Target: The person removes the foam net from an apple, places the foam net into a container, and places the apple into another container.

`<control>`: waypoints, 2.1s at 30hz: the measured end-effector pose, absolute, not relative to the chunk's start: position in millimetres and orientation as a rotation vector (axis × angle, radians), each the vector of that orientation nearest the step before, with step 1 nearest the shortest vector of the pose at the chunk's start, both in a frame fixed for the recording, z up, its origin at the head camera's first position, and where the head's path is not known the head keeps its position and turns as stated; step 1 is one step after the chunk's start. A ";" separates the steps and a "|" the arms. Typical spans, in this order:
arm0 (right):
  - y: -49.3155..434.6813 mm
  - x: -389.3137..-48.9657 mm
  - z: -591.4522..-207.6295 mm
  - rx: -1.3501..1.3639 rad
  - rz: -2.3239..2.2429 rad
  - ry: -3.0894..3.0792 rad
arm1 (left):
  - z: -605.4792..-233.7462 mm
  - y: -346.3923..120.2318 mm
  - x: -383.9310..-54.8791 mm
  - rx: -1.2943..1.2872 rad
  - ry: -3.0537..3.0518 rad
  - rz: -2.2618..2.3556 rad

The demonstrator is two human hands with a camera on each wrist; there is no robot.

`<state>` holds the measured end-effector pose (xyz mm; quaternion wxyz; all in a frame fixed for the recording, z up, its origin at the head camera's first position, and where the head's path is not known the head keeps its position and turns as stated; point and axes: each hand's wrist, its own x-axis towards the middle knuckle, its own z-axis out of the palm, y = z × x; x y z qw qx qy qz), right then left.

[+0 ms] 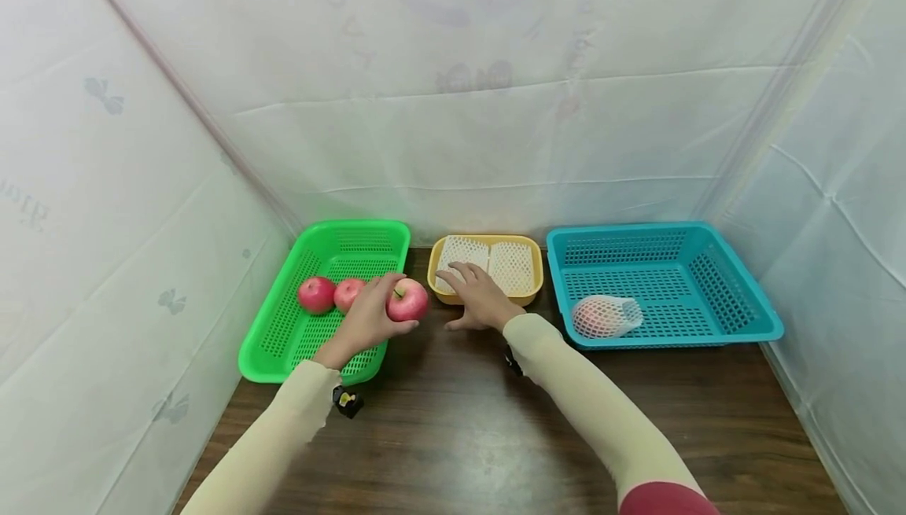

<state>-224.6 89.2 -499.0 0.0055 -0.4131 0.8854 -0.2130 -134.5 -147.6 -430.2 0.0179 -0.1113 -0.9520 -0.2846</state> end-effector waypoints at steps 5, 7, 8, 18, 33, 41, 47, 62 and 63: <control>83.8 -222.7 -498.0 -1.332 -0.715 2.749 | -424.7 -157.4 -135.5 -0.325 -2.966 -0.894; 81.5 -222.2 -498.1 -1.345 -0.719 2.746 | -422.7 -161.8 -136.0 -0.312 -2.968 -0.896; 80.3 -222.2 -498.2 -1.355 -0.716 2.749 | -421.8 -164.1 -135.9 -0.306 -2.964 -0.903; 70.3 -219.1 -496.9 -1.364 -0.680 2.750 | -418.6 -184.3 -138.2 -0.261 -2.936 -0.854; 50.8 -212.8 -488.8 -1.317 -0.655 2.704 | -421.6 -207.6 -137.4 -0.212 -2.920 -0.850; 39.4 -211.2 -486.7 -1.306 -0.620 2.693 | -421.4 -217.8 -135.1 -0.176 -2.930 -0.848; 32.3 -209.6 -487.1 -1.320 -0.625 2.686 | -420.7 -224.2 -131.2 -0.145 -2.945 -0.854; 17.3 -208.2 -487.9 -1.366 -0.612 2.653 | -425.7 -238.8 -123.2 -0.149 -2.932 -0.844; 16.6 -208.2 -488.0 -1.363 -0.602 2.653 | -425.9 -239.7 -122.9 -0.154 -2.926 -0.848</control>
